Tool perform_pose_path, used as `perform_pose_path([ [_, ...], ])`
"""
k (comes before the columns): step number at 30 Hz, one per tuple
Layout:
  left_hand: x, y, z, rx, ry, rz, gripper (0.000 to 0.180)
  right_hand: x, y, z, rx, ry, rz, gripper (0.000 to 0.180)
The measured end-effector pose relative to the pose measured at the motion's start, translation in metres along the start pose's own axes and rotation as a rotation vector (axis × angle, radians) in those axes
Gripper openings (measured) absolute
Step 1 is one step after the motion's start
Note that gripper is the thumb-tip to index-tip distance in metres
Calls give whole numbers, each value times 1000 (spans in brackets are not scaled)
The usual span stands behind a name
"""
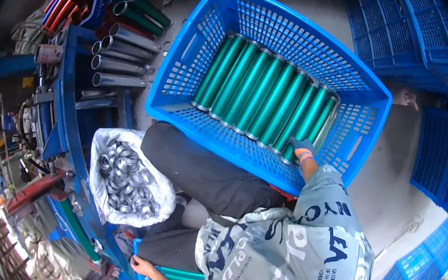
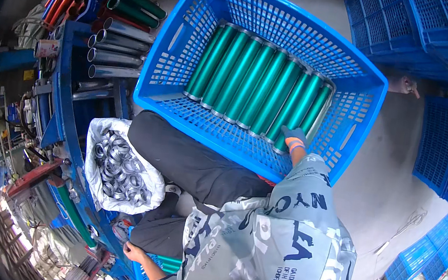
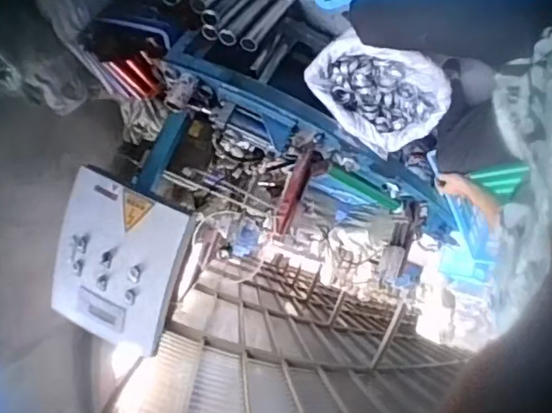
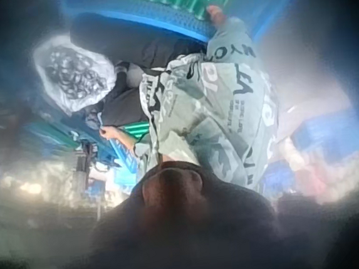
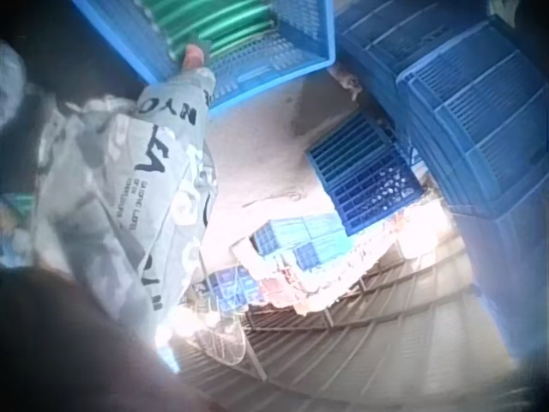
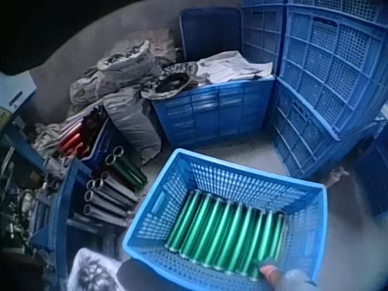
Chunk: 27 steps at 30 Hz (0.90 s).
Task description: Inserting metal end caps into green cylinders and sorting the completed assemblies into a storage crate.
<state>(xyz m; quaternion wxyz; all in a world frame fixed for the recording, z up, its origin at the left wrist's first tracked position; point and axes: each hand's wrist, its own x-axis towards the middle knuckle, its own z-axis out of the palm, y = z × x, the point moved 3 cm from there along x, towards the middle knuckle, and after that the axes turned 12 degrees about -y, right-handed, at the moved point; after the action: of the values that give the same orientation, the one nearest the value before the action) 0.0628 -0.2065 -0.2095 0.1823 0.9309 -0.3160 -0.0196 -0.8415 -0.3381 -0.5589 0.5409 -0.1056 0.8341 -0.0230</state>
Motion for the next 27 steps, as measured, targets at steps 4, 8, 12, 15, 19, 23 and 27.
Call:
perform_pose_path([
  [4, -8, 22, 38, -10, -138, 73, 43, 79, 39, 2, 96, 60, -393, 114],
  [8, -15, 33, 13, 42, -142, 83, 43, 67, 34, 37, 32, 19, -348, 111],
  [12, -24, 26, 8, -6, -136, 106, 43, 70, 32, 38, 385, -254, -237, 100],
  [15, -28, 25, 1, 15, -124, 76, 44, 82, 24, 43, 299, -285, -208, 107],
  [19, -29, 22, 16, 25, -125, 141, 43, 119, 39, 45, 202, 102, -361, 84],
  [23, -27, 27, -8, 65, -103, 123, 42, 87, 13, 70, 165, -268, -230, 78],
  [27, -23, 33, 26, -2, -166, 121, 40, 74, 4, 41, 233, -179, -317, 65],
])
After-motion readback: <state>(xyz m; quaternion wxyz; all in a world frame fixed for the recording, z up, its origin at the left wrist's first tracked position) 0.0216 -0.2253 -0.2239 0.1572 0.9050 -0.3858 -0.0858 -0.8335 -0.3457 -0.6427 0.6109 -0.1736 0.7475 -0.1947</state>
